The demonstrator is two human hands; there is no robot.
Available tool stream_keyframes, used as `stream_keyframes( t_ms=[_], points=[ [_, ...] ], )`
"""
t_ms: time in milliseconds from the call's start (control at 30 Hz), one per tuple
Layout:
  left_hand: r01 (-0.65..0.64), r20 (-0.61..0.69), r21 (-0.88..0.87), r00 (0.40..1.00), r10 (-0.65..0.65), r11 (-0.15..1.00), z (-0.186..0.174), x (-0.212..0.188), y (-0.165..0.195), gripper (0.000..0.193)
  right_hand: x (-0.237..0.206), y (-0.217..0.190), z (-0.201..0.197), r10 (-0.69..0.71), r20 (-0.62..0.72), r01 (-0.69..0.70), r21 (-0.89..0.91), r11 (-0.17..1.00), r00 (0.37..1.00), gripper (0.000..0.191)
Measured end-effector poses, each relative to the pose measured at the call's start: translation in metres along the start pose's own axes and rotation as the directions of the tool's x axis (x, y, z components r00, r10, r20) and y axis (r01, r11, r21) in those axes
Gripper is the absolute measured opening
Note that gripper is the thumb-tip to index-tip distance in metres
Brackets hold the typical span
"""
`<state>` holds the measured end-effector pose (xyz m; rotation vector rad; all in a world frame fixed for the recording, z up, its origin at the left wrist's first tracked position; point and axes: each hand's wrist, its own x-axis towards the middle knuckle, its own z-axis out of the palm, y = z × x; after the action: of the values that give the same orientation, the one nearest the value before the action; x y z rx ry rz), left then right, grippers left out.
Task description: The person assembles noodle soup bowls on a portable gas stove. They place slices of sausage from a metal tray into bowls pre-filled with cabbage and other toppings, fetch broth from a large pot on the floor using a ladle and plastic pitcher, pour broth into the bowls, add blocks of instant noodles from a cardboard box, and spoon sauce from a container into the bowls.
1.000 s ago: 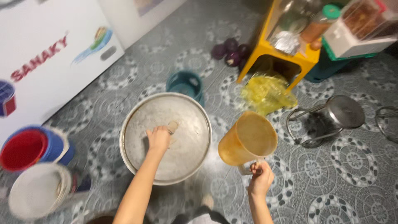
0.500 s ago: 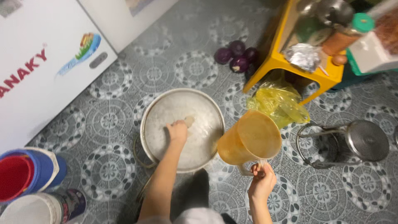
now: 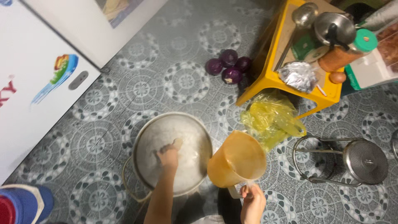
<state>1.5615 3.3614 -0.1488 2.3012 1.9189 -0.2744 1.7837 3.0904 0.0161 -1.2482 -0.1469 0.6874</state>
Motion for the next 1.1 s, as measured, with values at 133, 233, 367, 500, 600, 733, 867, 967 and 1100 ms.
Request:
stream_keyframes(
  t_ms=[133, 233, 367, 500, 600, 733, 867, 967, 1100],
  points=[
    [0.099, 0.117, -0.001, 0.988, -0.098, 0.995, -0.004, -0.004, 0.002, 0.042, 0.034, -0.016, 0.002, 0.078, 0.055, -0.076, -0.038, 0.996, 0.995, 0.031],
    [0.205, 0.094, 0.003, 0.974, -0.205, 0.979, -0.029, -0.004, 0.022, 0.036, 0.077, -0.04, 0.011, 0.108, 0.084, -0.106, -0.034, 0.994, 0.991, 0.03],
    [0.119, -0.019, -0.268, 0.991, -0.129, 0.956, -0.095, 0.027, 0.112, 0.031, 0.146, -0.076, 0.029, 0.091, 0.178, -0.083, -0.051, 0.995, 0.98, 0.03],
    [-0.064, 0.03, -0.808, 0.988, 0.15, 0.585, -0.169, 0.025, 0.249, 0.03, 0.224, -0.1, 0.055, 0.015, 0.277, 0.022, -0.129, 0.991, 0.961, 0.029],
    [-0.295, -0.224, -0.884, 0.949, 0.223, 0.364, -0.209, 0.006, 0.325, 0.024, 0.276, -0.109, 0.073, -0.023, 0.252, 0.113, -0.349, 0.93, 0.967, 0.022],
    [-0.032, 0.023, -0.98, 0.961, 0.274, 0.196, -0.232, 0.062, 0.393, 0.031, 0.34, -0.115, 0.101, -0.205, 0.354, 0.344, -0.395, 0.852, 0.913, 0.024],
    [0.042, 0.015, -0.996, 0.954, 0.3, -0.083, -0.217, 0.157, 0.431, 0.015, 0.427, -0.112, 0.109, -0.251, 0.55, 0.569, -0.54, 0.621, 0.796, 0.022],
    [0.169, 0.179, -0.984, 0.925, 0.334, 0.059, -0.189, 0.223, 0.439, 0.02, 0.513, -0.089, 0.101, -0.044, 0.618, 0.429, -0.491, 0.758, 0.785, 0.024],
    [0.22, 0.317, -0.916, 0.91, 0.268, 0.336, -0.167, 0.354, 0.486, 0.029, 0.657, -0.052, 0.099, 0.023, 0.214, 0.085, -0.479, 0.874, 0.977, 0.024]
  ],
)
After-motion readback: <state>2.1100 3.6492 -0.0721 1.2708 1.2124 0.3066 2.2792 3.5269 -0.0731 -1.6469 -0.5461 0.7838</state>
